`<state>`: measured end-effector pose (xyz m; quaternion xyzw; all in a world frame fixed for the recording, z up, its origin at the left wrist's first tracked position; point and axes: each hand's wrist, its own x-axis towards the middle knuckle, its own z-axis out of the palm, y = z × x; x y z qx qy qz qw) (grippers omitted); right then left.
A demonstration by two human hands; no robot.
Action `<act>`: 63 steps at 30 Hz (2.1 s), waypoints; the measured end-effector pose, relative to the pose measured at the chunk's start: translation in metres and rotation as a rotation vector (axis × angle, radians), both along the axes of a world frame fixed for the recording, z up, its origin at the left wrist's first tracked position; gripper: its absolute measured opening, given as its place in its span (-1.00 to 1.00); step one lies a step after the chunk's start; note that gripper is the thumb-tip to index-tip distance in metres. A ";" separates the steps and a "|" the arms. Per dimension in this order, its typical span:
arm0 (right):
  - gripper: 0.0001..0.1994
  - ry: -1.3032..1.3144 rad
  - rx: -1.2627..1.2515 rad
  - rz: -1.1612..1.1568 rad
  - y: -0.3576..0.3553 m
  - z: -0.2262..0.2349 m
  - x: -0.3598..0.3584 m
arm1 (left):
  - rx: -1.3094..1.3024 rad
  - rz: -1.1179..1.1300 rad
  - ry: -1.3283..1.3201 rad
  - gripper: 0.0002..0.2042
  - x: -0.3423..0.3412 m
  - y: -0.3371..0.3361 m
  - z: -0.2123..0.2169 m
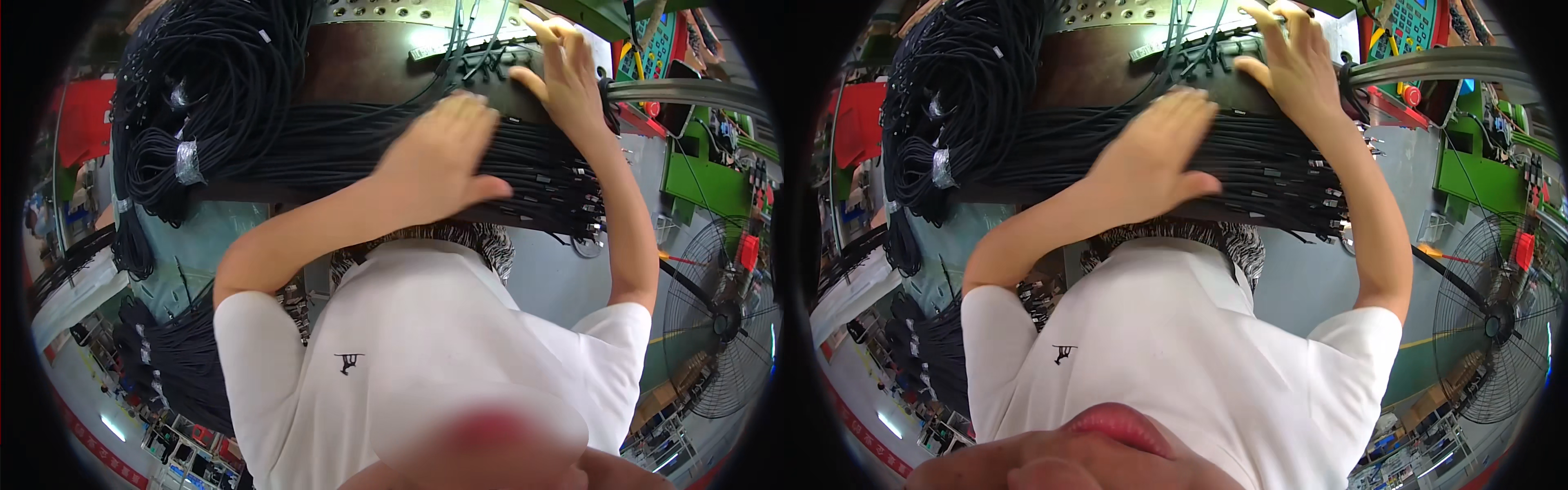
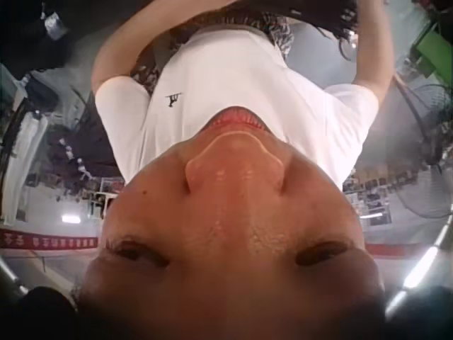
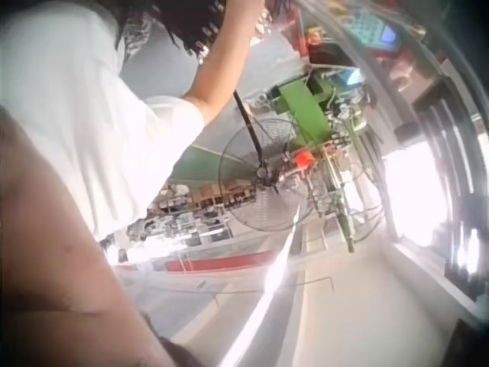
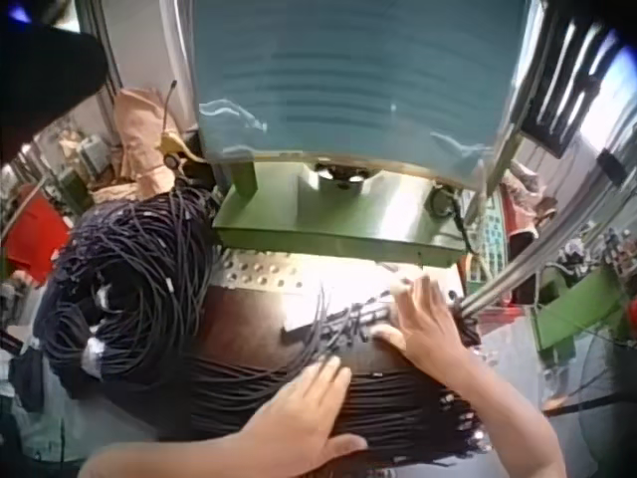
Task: The person organizes bundles of cables by hand, places cable ends into a mold fixture on the worktable, and operates the machine to process the cables.
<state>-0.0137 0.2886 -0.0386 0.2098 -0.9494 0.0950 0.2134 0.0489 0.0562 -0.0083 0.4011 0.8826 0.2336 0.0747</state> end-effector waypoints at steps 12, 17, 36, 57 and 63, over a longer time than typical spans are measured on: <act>-0.80 -0.078 -0.200 -0.347 0.061 0.087 0.094 | -0.152 0.112 0.175 -0.69 -0.061 -0.132 0.001; -0.80 -0.217 -0.166 -0.175 0.072 0.016 0.092 | 0.071 0.338 -0.074 -0.83 -0.066 -0.129 0.000; -0.82 -0.133 -0.689 -0.540 0.113 0.009 0.145 | -0.120 -0.285 -1.099 -0.76 -0.101 0.105 0.017; -0.69 -0.786 -1.324 -0.156 -0.044 0.041 0.094 | 0.885 0.343 -1.132 -0.73 0.020 0.026 0.007; -0.70 0.025 0.070 -0.013 -0.027 0.019 0.004 | 1.070 0.577 -1.359 -0.65 0.022 -0.017 -0.001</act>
